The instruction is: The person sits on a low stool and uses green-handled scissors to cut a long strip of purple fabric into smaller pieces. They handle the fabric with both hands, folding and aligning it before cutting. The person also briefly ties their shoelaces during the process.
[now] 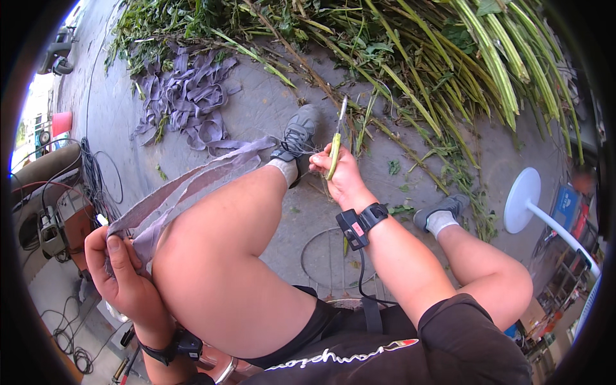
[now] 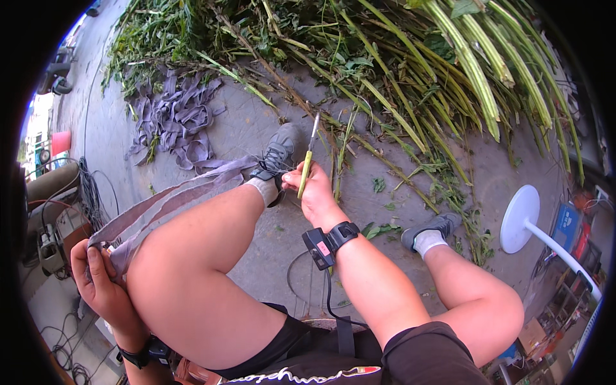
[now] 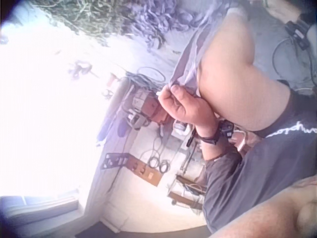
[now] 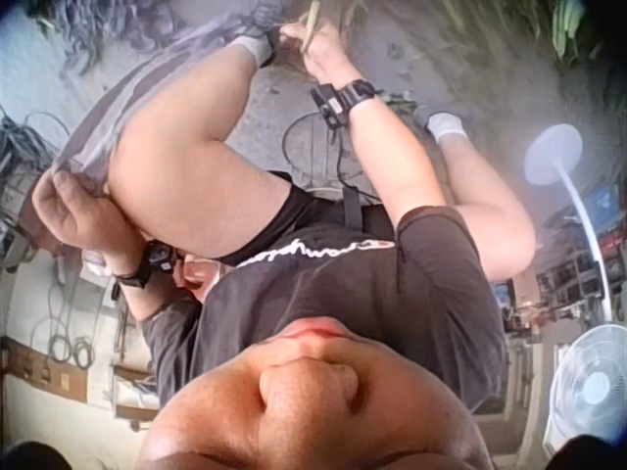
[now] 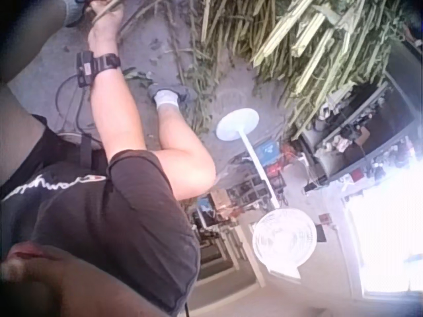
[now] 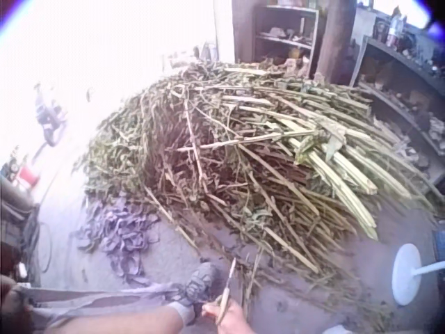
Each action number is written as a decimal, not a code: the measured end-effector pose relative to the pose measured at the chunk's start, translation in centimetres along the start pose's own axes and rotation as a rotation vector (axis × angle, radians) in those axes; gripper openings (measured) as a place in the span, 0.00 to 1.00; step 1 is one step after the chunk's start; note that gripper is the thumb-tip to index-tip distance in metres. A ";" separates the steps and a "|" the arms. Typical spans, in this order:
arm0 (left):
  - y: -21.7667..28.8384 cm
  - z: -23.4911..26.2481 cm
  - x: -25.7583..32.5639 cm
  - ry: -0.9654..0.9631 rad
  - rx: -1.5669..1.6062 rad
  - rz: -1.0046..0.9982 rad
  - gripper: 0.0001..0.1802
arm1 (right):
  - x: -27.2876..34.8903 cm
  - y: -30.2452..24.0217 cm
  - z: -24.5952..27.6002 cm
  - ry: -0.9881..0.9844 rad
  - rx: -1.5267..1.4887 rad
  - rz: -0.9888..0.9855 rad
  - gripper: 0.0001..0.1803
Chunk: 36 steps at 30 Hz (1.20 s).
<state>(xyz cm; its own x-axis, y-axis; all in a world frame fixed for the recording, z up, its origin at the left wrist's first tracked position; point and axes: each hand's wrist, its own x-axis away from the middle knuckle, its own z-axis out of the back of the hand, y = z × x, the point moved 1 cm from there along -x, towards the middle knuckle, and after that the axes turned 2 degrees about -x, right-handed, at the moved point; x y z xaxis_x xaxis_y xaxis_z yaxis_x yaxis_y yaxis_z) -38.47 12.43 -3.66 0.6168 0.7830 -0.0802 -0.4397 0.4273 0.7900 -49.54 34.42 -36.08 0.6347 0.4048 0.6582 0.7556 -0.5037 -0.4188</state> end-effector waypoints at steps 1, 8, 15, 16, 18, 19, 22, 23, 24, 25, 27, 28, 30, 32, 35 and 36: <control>0.0 0.0 0.0 -0.007 -0.013 -0.009 0.07 | 0.0 0.0 -0.4 -0.001 -0.121 -0.002 0.15; 0.5 -0.4 0.3 -0.056 -0.018 -0.018 0.07 | -1.4 -3.7 -1.3 0.089 -0.145 0.158 0.14; 1.0 -0.7 0.1 -0.082 -0.049 -0.021 0.06 | -3.9 -5.4 -4.5 0.034 -0.585 0.000 0.14; 1.1 -0.8 0.0 -0.081 -0.056 -0.023 0.06 | -4.2 -5.6 -4.2 0.008 -0.626 -0.044 0.13; 1.4 -1.0 -0.2 -0.083 -0.067 -0.031 0.06 | -4.4 -6.5 -3.4 -0.044 -0.711 -0.125 0.13; 1.0 -1.1 -0.2 -0.063 -0.067 -0.021 0.06 | -3.8 -7.0 -3.6 -0.032 -0.745 -0.166 0.12; 0.8 -1.4 -0.2 -0.044 -0.056 -0.009 0.06 | -1.1 -9.3 -2.9 -0.128 -0.790 -0.286 0.08; 0.8 -1.2 -0.4 -0.056 -0.054 -0.009 0.06 | 0.1 -10.3 -2.7 -0.102 -0.759 -0.326 0.07; 0.8 -1.0 -0.5 -0.070 -0.052 -0.008 0.07 | 1.0 -10.7 -2.0 -0.142 -0.798 -0.390 0.07; 0.7 -0.8 -0.6 -0.068 -0.035 -0.017 0.07 | 2.3 -11.6 -1.8 -0.147 -0.764 -0.433 0.07; 0.4 -0.5 -0.5 -0.059 -0.005 -0.037 0.07 | 5.4 -13.2 -1.6 -0.179 -0.697 -0.493 0.08; 0.6 -0.5 -0.4 -0.066 -0.011 -0.036 0.07 | 7.0 -14.3 -1.4 -0.152 -0.662 -0.490 0.09; 1.0 -0.6 -0.3 -0.078 -0.019 -0.037 0.07 | 10.1 -16.8 -1.0 -0.201 -0.615 -0.448 0.13; 0.7 -0.8 -0.2 -0.052 -0.037 -0.080 0.08 | 13.4 -19.8 -1.1 -0.221 -0.536 -0.372 0.13; 1.0 -0.8 0.2 -0.067 -0.024 -0.092 0.09 | 19.8 -24.9 -0.7 -0.216 -0.380 -0.199 0.12; 0.8 -0.7 0.2 -0.063 -0.034 -0.100 0.09 | 22.2 -26.7 -0.5 -0.225 -0.373 -0.137 0.13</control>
<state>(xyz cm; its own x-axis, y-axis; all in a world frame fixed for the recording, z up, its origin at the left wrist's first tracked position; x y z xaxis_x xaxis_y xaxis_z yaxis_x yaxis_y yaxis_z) -39.19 13.26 -3.48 0.6979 0.7063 -0.1186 -0.3949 0.5177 0.7590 -55.68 56.48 -10.02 0.5839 0.6216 0.5222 0.7510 -0.6579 -0.0565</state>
